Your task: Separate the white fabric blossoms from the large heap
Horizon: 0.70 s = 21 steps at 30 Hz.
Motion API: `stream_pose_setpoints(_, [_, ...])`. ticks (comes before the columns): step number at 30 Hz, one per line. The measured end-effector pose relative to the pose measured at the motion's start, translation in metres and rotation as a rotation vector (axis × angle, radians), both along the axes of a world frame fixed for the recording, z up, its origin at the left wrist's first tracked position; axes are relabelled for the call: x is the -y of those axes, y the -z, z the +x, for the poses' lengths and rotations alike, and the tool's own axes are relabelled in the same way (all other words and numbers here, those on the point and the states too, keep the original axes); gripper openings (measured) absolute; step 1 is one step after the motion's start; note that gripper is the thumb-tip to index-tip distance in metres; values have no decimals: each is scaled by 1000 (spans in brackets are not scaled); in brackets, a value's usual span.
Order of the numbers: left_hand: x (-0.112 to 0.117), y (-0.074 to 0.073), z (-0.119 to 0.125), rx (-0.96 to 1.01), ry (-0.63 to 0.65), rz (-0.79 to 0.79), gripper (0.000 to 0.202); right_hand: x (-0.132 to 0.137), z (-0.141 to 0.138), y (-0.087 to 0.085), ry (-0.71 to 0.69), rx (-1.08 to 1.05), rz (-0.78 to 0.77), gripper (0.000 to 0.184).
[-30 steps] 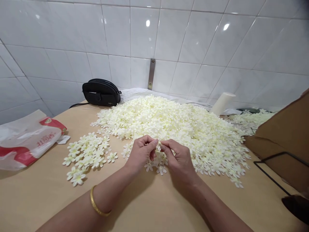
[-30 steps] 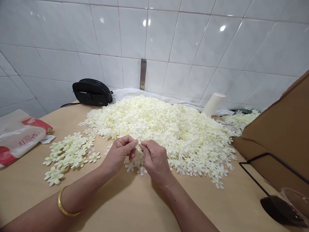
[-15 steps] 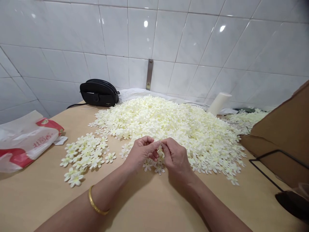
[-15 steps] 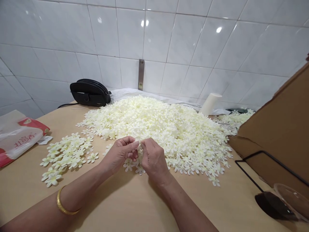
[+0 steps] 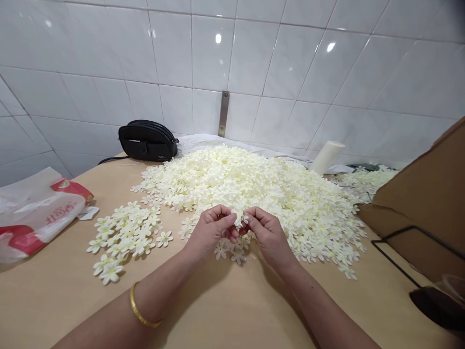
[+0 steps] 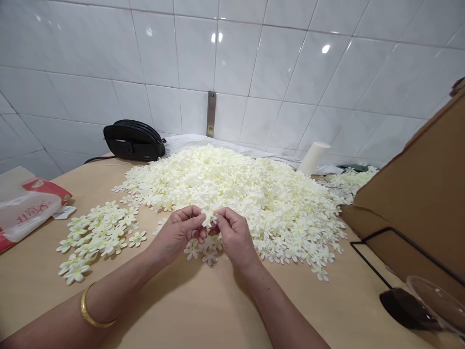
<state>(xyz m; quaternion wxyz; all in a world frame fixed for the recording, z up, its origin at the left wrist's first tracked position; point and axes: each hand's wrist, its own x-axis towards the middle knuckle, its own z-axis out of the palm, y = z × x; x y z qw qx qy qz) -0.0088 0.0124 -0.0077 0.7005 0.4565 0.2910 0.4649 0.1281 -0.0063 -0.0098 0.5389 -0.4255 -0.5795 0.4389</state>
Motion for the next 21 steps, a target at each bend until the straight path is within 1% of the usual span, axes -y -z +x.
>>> stream_pose_setpoints(3, [0,0,-1,7,2,6,15,-2,2,2,-55,-202,-101,15])
stream_pose_setpoints(6, [0,-1,-1,-14,-22,7,15,-4,2,2,-95,-369,-181,14])
stream_pose_setpoints(8, [1,-2,-1,-33,-44,9,15,-5,1,1,-106,-409,-205,14])
stream_pose_setpoints(10, [2,-3,-1,-60,-65,22,15,-6,3,0,-80,-369,-178,15])
stream_pose_setpoints(12, [3,-4,-1,-114,-93,46,15,-7,8,-3,35,-231,-89,16])
stream_pose_setpoints(16, [5,-6,-1,-221,-137,92,17,-13,28,-11,469,228,159,17])
stream_pose_setpoints(17, [5,-7,-1,-230,-137,97,17,-16,32,-12,551,364,217,18])
stream_pose_setpoints(19, [5,-7,-1,-235,-129,102,17,-22,38,-14,640,660,331,20])
stream_pose_setpoints(21, [5,-7,-1,-232,-119,104,17,-30,40,-13,650,931,421,20])
